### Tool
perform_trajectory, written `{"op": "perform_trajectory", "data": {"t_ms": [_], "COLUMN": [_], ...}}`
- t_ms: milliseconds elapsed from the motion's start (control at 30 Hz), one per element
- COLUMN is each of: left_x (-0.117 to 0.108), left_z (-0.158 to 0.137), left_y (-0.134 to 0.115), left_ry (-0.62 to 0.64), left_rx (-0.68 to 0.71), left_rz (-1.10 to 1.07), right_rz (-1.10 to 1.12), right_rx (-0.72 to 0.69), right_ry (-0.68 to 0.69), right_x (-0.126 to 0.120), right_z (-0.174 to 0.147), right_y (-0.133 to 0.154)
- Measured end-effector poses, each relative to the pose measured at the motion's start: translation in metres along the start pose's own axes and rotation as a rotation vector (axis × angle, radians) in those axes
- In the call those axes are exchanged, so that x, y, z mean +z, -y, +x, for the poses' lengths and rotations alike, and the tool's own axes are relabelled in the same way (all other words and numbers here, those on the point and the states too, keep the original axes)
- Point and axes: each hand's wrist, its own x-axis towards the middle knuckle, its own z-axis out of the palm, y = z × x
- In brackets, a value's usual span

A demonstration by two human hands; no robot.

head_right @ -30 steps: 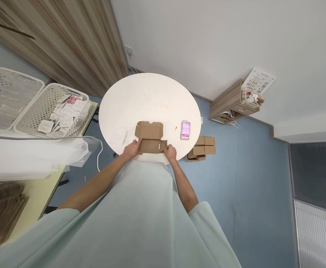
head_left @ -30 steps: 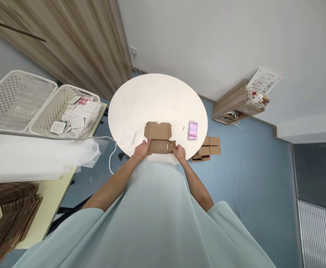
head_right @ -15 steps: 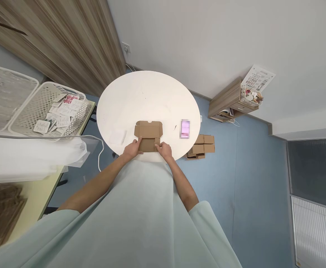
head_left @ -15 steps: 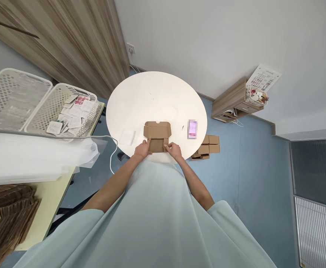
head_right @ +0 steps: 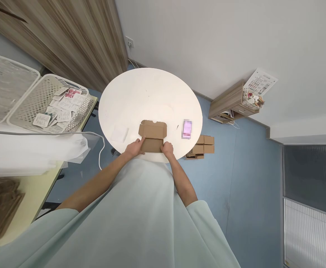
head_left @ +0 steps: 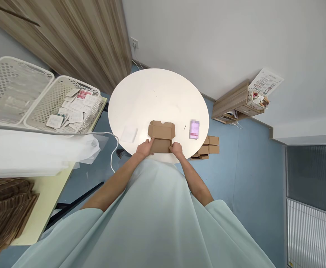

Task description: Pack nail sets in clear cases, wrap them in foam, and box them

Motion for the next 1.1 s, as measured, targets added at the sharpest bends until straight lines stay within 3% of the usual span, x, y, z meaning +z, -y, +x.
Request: {"op": "perform_trajectory", "data": {"t_ms": [300, 567, 700, 900, 1100], "left_x": [0.006, 0.001, 0.001, -0.013, -0.028], "left_z": [-0.003, -0.008, -0.022, -0.023, 0.003], "left_y": [-0.007, -0.01, 0.004, 0.051, 0.093], "left_ry": [-0.021, -0.023, -0.124, -0.39, -0.425], "left_rx": [0.007, 0.059, 0.051, -0.235, -0.46], "left_rz": [-0.035, -0.08, -0.187, -0.294, -0.385], "right_rz": [-0.053, -0.06, -0.02, 0.008, 0.064], "right_rx": [0.023, 0.1, 0.144, 0.223, 0.263], "right_ry": [-0.024, -0.041, -0.068, -0.098, -0.105], "right_x": [0.005, -0.006, -0.013, -0.02, -0.024], "right_z": [-0.003, -0.012, -0.024, -0.036, -0.048], "right_y": [0.0, -0.003, -0.004, 0.004, 0.013]}}
